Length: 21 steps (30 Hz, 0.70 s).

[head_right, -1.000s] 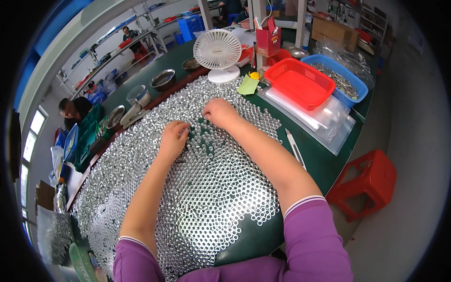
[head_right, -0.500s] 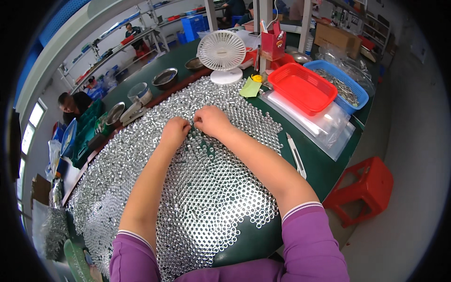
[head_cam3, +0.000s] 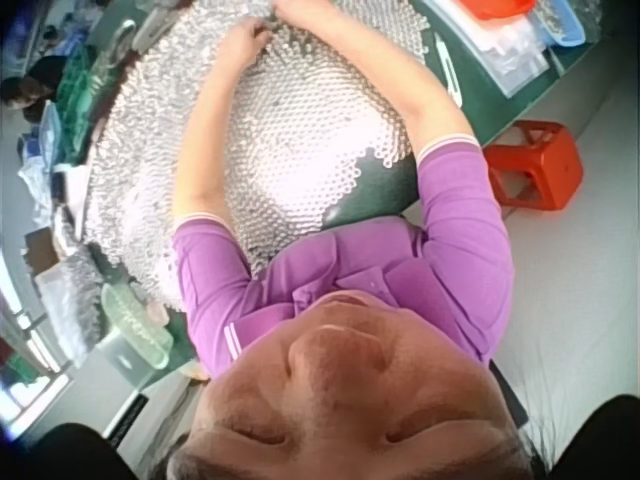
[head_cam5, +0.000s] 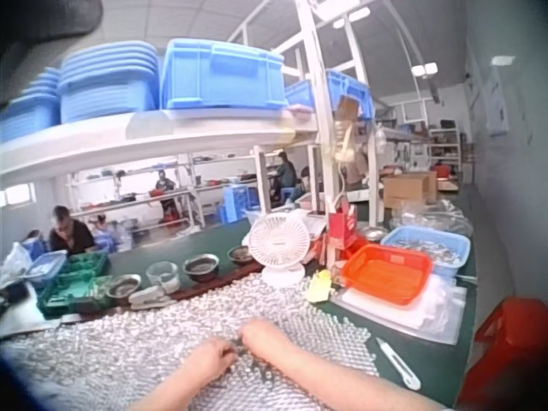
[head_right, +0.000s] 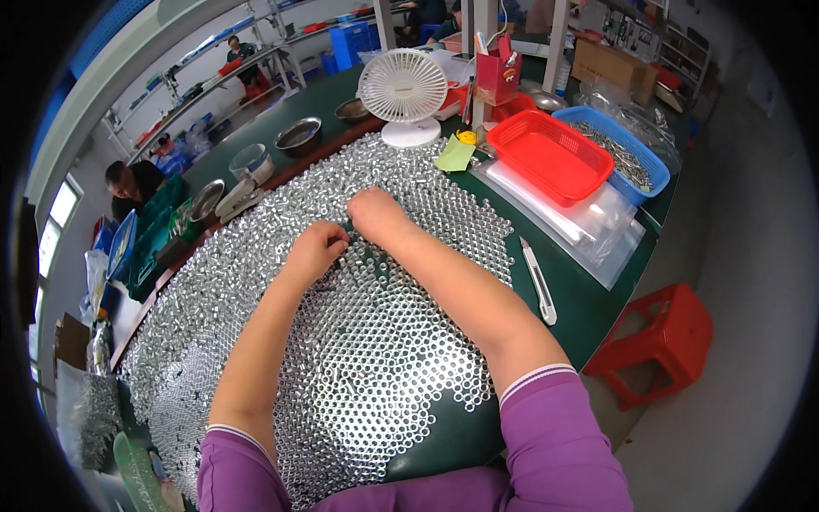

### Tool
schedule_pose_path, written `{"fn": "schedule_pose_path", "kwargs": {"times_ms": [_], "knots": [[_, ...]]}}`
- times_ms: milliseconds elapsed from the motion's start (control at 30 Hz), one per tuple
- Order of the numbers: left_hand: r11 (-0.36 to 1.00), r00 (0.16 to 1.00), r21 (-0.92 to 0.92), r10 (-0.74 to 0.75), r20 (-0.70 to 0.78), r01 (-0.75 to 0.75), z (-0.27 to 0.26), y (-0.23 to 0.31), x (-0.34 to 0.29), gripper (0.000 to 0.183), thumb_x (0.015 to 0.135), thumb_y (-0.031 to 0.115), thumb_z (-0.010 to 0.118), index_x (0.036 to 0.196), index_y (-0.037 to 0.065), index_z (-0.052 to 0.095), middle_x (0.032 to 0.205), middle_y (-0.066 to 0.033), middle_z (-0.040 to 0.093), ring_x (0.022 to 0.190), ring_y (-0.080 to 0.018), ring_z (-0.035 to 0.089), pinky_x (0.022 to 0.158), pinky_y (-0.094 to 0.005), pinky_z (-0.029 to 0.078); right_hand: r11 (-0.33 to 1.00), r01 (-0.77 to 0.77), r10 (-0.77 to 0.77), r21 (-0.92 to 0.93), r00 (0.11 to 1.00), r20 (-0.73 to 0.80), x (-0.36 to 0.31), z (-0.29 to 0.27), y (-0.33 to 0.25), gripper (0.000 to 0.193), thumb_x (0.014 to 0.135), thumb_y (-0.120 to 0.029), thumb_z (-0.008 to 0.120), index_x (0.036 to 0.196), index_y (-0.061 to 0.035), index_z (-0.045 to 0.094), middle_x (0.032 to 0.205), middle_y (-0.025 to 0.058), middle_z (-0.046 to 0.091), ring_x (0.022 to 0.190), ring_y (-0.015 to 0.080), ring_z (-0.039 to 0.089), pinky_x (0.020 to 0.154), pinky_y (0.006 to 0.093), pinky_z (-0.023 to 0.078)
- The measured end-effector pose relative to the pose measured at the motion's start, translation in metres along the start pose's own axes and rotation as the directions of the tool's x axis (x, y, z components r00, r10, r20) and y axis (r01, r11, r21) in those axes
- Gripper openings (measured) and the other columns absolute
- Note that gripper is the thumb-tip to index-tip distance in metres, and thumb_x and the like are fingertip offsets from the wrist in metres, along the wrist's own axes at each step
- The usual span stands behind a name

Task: The person sorts small metal rings by hand, picking them up from a pile on a workbench and placing selected ones into a plastic basket.

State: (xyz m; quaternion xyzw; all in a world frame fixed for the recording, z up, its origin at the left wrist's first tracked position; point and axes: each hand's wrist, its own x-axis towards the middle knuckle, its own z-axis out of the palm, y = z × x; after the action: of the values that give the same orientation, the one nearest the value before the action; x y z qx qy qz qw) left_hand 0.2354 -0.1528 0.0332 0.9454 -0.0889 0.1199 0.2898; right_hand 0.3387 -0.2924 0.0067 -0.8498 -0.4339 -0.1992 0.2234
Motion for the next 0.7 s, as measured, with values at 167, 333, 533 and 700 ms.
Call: {"fn": "schedule_pose_path", "kwargs": {"times_ms": [167, 333, 533, 700], "knots": [[0.996, 1.000, 0.085, 0.025, 0.011, -0.026, -0.002, -0.002, 0.000, 0.010, 0.074, 0.013, 0.063, 0.079, 0.004, 0.062, 0.081, -0.0125, 0.059, 0.082, -0.0305, 0.056, 0.073, -0.0390, 0.045, 0.992, -0.076, 0.080, 0.102, 0.996, -0.030, -0.004, -0.012, 0.006, 0.009, 0.071, -0.011, 0.058, 0.071, -0.0080, 0.066, 0.080, 0.0123, 0.063, 0.082, 0.0301, 0.059, 0.076, 0.0405, 0.048], [0.996, 0.997, -0.044, -0.083, 0.002, 0.083, -0.018, 0.018, -0.018, 0.012, 0.072, 0.012, 0.066, 0.078, 0.003, 0.062, 0.078, -0.0129, 0.059, 0.075, -0.0296, 0.057, 0.068, -0.0379, 0.046, 0.945, -0.255, 0.286, 0.205, 0.948, -0.137, -0.007, -0.037, 0.032, 0.011, 0.072, -0.013, 0.060, 0.079, -0.0079, 0.066, 0.080, 0.0100, 0.063, 0.079, 0.0279, 0.059, 0.073, 0.0378, 0.048], [0.990, 0.990, 0.010, -0.138, -0.002, 0.138, -0.005, 0.016, -0.027, 0.013, 0.069, 0.011, 0.068, 0.075, 0.003, 0.061, 0.075, -0.0135, 0.058, 0.070, -0.0292, 0.057, 0.064, -0.0378, 0.046, 0.944, -0.254, 0.248, 0.212, 0.967, 0.058, -0.011, -0.026, 0.025, 0.009, 0.070, -0.014, 0.062, 0.077, -0.0094, 0.066, 0.078, 0.0095, 0.064, 0.077, 0.0274, 0.061, 0.070, 0.0385, 0.049], [0.992, 0.997, 0.126, 0.007, -0.079, 0.003, 0.001, 0.012, -0.030, 0.009, 0.070, 0.008, 0.065, 0.076, 0.003, 0.061, 0.076, -0.0132, 0.058, 0.073, -0.0307, 0.058, 0.066, -0.0390, 0.047, 0.987, -0.113, 0.122, 0.111, 0.989, -0.080, -0.014, -0.033, 0.005, 0.007, 0.070, -0.014, 0.060, 0.074, -0.0106, 0.066, 0.078, 0.0078, 0.064, 0.079, 0.0275, 0.060, 0.070, 0.0392, 0.049]]}}
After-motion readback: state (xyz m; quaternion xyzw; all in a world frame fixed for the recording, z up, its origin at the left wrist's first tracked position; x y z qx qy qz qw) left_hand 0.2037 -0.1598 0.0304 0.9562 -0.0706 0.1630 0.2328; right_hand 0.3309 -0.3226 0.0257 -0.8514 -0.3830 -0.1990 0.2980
